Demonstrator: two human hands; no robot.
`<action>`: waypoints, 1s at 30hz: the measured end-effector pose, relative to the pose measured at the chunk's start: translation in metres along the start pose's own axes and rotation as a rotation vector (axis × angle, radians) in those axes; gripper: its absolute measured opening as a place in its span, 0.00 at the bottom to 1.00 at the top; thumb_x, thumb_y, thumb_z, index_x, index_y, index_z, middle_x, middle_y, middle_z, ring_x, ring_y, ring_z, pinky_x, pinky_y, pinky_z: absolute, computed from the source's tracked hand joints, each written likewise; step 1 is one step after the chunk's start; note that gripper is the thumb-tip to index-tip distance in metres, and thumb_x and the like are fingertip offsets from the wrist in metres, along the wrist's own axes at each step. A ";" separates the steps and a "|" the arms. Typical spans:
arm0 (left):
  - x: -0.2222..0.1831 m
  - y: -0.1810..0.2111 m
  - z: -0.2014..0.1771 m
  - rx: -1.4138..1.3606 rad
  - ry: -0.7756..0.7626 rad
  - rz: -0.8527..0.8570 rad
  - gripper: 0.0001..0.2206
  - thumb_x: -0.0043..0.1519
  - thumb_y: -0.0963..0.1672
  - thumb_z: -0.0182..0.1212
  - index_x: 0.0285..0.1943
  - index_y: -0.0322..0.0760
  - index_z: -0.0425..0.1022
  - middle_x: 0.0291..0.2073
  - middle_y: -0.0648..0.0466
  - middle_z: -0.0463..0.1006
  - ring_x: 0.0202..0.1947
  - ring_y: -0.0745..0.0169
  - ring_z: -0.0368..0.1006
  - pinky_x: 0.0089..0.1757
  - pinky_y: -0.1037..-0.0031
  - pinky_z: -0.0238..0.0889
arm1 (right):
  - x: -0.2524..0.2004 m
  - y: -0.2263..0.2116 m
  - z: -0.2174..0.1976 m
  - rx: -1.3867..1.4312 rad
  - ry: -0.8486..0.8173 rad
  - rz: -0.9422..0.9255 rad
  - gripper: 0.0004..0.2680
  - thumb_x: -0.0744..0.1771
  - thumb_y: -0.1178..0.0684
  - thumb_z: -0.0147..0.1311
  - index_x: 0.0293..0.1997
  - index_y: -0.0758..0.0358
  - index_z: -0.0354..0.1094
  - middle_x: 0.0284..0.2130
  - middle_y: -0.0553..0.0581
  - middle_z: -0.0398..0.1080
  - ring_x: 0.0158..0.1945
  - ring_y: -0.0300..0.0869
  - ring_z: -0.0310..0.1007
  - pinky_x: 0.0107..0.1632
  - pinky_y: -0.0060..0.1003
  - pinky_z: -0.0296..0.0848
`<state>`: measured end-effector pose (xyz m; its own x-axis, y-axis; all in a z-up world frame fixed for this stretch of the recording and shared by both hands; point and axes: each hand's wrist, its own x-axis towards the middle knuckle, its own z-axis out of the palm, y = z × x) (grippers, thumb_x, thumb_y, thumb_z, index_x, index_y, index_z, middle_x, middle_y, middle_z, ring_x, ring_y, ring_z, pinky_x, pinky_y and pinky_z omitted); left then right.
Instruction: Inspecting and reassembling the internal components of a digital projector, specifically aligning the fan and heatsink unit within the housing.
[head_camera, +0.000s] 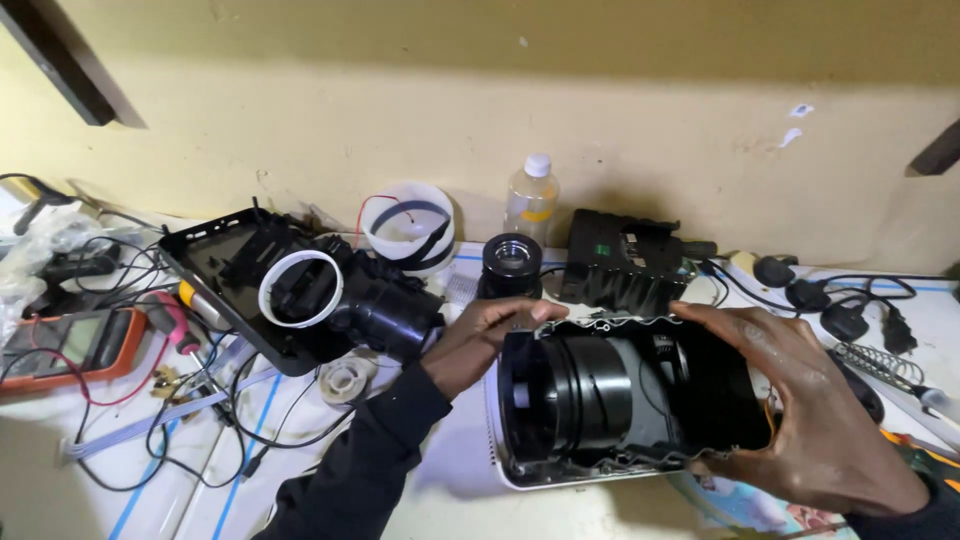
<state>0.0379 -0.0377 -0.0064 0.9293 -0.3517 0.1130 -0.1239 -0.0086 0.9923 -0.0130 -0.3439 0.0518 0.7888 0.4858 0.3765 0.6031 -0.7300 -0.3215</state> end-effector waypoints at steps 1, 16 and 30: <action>0.002 -0.005 0.000 -0.059 -0.012 -0.024 0.26 0.60 0.57 0.55 0.57 0.39 0.81 0.55 0.54 0.82 0.60 0.63 0.74 0.62 0.73 0.62 | 0.006 0.004 -0.001 0.018 -0.037 0.019 0.45 0.45 0.41 0.77 0.72 0.46 0.61 0.62 0.50 0.70 0.62 0.46 0.67 0.60 0.46 0.57; -0.064 0.094 0.026 0.814 -0.009 0.314 0.55 0.44 0.64 0.65 0.81 0.46 0.44 0.75 0.44 0.54 0.74 0.42 0.51 0.63 0.46 0.48 | 0.032 0.016 -0.002 0.142 -0.309 0.183 0.48 0.48 0.35 0.78 0.77 0.38 0.53 0.59 0.52 0.73 0.60 0.45 0.72 0.59 0.44 0.64; 0.009 0.098 0.079 1.495 -0.435 0.143 0.61 0.50 0.63 0.73 0.82 0.32 0.38 0.57 0.24 0.65 0.53 0.17 0.66 0.46 0.42 0.65 | 0.027 0.024 -0.010 0.124 -0.347 0.087 0.49 0.49 0.39 0.83 0.76 0.52 0.51 0.69 0.61 0.61 0.70 0.51 0.59 0.67 0.46 0.55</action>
<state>0.0065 -0.1155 0.0881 0.7442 -0.6623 -0.0867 -0.6651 -0.7467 -0.0048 0.0216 -0.3534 0.0631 0.8181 0.5741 0.0334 0.5253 -0.7224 -0.4496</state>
